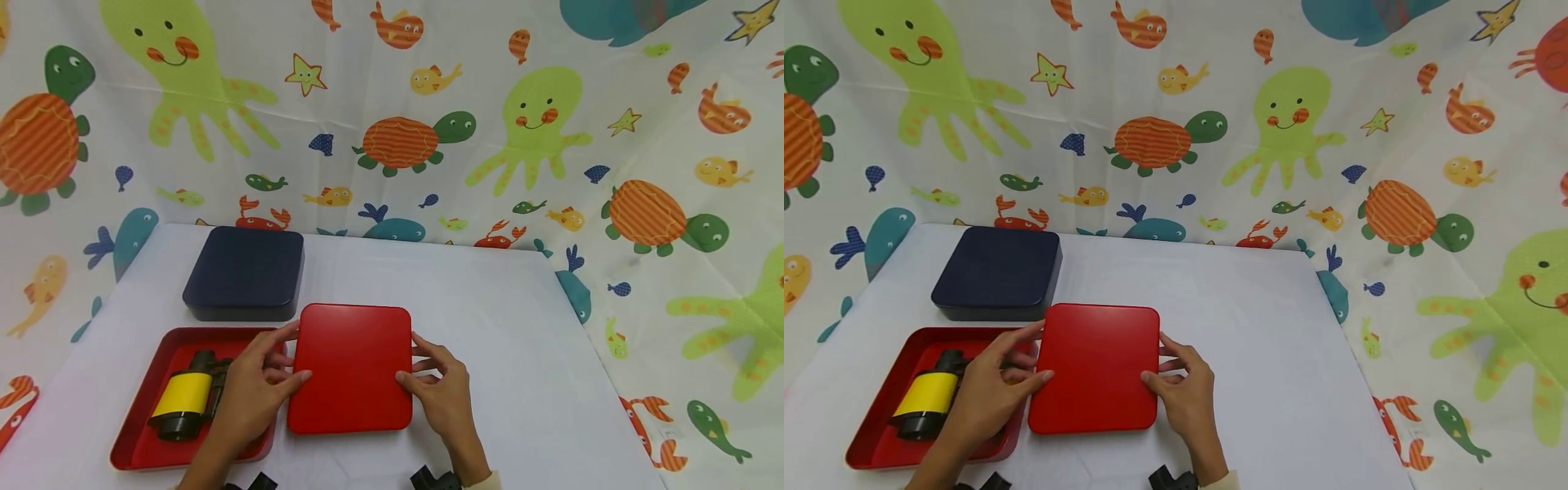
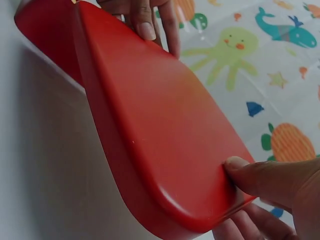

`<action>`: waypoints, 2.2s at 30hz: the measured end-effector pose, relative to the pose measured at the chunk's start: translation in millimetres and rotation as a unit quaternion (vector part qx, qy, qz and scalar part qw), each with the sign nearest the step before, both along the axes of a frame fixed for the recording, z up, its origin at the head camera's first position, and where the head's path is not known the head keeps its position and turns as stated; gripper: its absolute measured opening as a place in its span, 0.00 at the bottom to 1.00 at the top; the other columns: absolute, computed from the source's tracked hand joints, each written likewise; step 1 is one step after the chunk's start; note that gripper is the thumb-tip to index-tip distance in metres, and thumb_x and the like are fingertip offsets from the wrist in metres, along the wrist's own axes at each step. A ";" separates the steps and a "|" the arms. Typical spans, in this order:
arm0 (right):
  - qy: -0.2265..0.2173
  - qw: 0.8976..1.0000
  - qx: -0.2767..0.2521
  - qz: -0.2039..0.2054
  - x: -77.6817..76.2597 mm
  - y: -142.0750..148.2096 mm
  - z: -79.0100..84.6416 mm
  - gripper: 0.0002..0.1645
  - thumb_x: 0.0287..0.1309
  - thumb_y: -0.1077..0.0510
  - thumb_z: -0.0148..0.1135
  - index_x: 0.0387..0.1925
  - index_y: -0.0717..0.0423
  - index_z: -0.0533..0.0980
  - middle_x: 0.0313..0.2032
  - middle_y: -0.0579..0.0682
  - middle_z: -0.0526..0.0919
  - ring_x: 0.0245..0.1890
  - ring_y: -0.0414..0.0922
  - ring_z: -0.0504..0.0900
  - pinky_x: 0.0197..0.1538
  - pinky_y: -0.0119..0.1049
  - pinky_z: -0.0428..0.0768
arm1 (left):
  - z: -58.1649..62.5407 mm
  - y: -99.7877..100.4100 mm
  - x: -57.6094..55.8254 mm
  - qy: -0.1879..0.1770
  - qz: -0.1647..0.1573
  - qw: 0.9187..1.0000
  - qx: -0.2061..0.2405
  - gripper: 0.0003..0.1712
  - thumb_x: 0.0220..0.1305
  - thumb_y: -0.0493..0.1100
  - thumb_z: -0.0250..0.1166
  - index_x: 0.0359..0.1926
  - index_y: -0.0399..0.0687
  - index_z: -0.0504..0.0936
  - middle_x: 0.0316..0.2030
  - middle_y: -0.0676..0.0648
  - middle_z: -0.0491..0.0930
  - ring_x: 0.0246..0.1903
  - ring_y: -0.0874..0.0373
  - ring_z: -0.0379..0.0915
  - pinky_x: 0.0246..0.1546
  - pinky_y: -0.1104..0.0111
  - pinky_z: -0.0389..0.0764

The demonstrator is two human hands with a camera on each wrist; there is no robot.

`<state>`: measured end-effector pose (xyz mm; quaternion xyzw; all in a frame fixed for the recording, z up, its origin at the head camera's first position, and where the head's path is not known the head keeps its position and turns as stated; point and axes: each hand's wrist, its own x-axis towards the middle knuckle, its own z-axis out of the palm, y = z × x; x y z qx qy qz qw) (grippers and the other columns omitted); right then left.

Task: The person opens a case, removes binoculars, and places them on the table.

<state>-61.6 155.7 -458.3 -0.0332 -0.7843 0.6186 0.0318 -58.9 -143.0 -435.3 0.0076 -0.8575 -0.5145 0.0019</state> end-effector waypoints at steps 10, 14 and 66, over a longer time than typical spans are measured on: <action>0.004 1.000 -0.003 -0.010 4.7 18.6 -3.2 0.41 0.51 0.67 0.83 0.66 0.43 0.82 0.53 0.52 0.87 0.42 0.51 0.86 0.41 0.36 0.91 | -3.4 24.8 -1.1 -0.008 0.004 1.000 0.002 0.49 0.57 0.37 0.82 0.77 0.57 0.72 0.63 0.43 0.79 0.41 0.56 0.86 0.43 0.67 0.91; 0.004 1.000 0.005 -0.012 6.1 27.2 -6.0 0.40 0.51 0.68 0.83 0.66 0.45 0.82 0.53 0.53 0.87 0.42 0.50 0.86 0.40 0.36 0.91 | -8.6 35.7 -0.9 -0.002 0.005 1.000 0.003 0.48 0.56 0.36 0.82 0.77 0.56 0.72 0.64 0.44 0.79 0.42 0.55 0.86 0.43 0.67 0.91; -0.036 0.992 0.119 -0.036 1.5 43.7 -43.9 0.32 0.47 0.65 0.85 0.57 0.51 0.87 0.48 0.51 0.92 0.33 0.39 0.87 0.38 0.28 0.88 | -61.8 62.2 -2.6 -0.020 0.048 0.998 -0.034 0.42 0.56 0.40 0.83 0.72 0.55 0.79 0.60 0.49 0.83 0.33 0.60 0.76 0.31 0.75 0.81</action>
